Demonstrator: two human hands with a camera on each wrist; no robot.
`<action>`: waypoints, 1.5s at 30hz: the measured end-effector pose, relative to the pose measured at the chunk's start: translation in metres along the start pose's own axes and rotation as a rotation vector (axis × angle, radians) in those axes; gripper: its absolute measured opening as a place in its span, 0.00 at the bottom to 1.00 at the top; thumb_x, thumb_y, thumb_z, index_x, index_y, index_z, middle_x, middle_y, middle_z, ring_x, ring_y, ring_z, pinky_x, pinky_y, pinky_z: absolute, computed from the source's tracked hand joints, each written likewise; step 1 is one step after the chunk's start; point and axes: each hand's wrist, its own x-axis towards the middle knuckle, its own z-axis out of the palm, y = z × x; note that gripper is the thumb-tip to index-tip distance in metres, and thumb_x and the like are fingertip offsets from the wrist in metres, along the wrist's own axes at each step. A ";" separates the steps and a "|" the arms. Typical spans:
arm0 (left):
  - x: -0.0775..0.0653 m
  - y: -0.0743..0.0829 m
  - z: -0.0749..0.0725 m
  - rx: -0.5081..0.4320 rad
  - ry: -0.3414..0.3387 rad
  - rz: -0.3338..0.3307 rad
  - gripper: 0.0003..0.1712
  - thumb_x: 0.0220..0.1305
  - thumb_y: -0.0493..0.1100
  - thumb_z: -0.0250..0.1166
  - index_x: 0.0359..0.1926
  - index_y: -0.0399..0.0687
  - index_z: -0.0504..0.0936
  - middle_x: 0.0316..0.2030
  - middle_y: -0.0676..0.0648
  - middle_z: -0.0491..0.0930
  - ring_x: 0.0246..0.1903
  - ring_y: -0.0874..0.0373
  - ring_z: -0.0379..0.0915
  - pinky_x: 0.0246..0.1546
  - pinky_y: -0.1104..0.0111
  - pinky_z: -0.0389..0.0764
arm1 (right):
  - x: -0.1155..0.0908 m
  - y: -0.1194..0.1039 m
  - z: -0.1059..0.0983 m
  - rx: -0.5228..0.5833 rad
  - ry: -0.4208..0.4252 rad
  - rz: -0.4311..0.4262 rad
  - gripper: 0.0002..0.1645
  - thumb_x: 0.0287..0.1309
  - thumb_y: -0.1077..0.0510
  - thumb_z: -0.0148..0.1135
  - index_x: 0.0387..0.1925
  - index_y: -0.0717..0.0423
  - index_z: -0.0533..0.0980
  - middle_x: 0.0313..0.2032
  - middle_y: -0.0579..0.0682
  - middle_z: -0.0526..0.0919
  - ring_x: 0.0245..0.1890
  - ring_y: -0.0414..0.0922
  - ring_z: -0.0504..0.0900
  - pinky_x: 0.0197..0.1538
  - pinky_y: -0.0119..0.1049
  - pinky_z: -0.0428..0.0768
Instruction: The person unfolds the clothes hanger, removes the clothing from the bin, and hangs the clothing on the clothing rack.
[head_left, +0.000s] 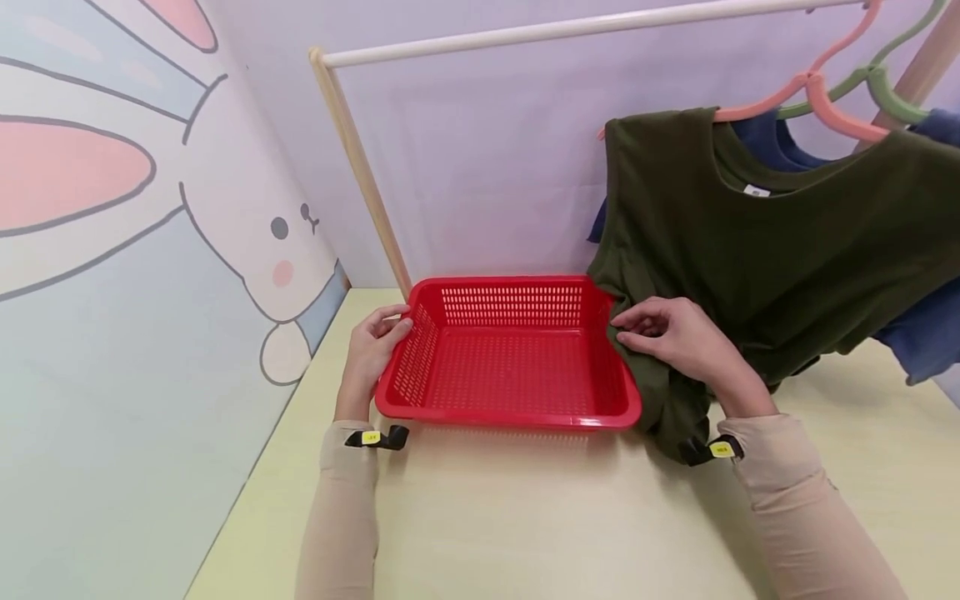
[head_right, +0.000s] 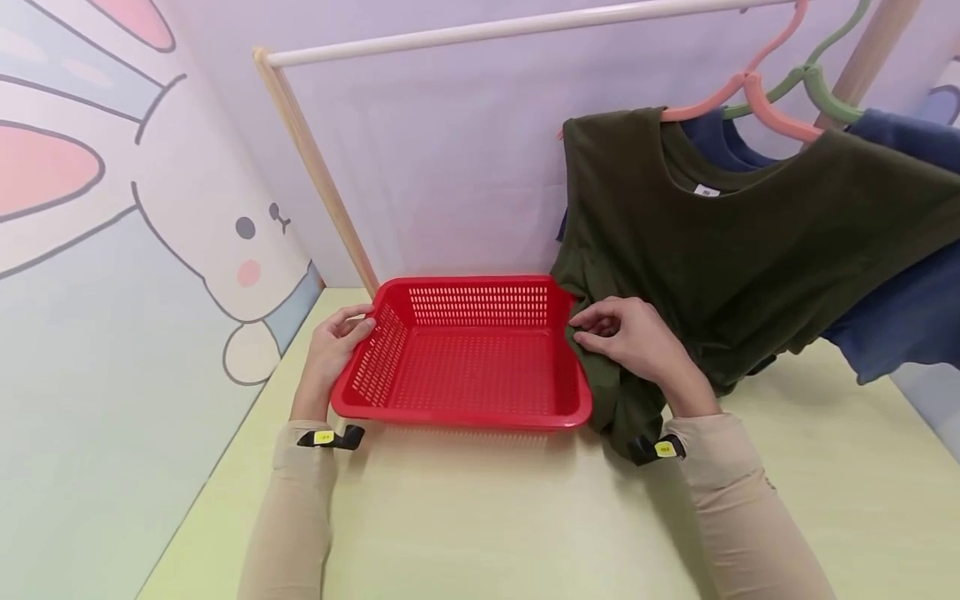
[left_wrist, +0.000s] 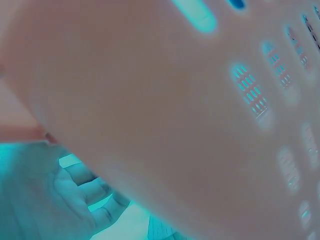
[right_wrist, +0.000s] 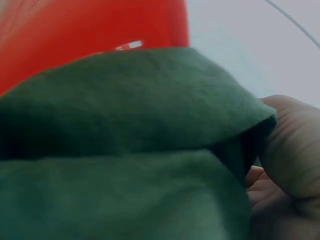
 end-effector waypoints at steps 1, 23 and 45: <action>0.000 0.001 0.000 0.000 0.000 -0.001 0.27 0.79 0.54 0.71 0.74 0.57 0.82 0.63 0.40 0.84 0.57 0.46 0.87 0.51 0.64 0.92 | 0.000 0.000 -0.001 -0.002 -0.004 0.001 0.16 0.68 0.55 0.80 0.55 0.54 0.91 0.49 0.54 0.92 0.44 0.52 0.87 0.45 0.25 0.85; 0.002 0.001 0.000 0.000 -0.002 -0.030 0.26 0.80 0.53 0.70 0.73 0.57 0.82 0.64 0.39 0.84 0.58 0.45 0.86 0.50 0.63 0.92 | -0.031 0.023 -0.069 -0.021 0.367 0.111 0.16 0.70 0.51 0.79 0.52 0.56 0.92 0.35 0.23 0.89 0.35 0.31 0.82 0.37 0.19 0.79; 0.002 0.001 -0.002 0.003 0.000 -0.029 0.27 0.79 0.55 0.71 0.73 0.58 0.83 0.64 0.40 0.84 0.58 0.45 0.86 0.51 0.63 0.92 | -0.033 0.023 -0.074 -0.043 0.375 0.100 0.22 0.72 0.57 0.77 0.64 0.57 0.86 0.42 0.22 0.85 0.37 0.17 0.81 0.41 0.12 0.77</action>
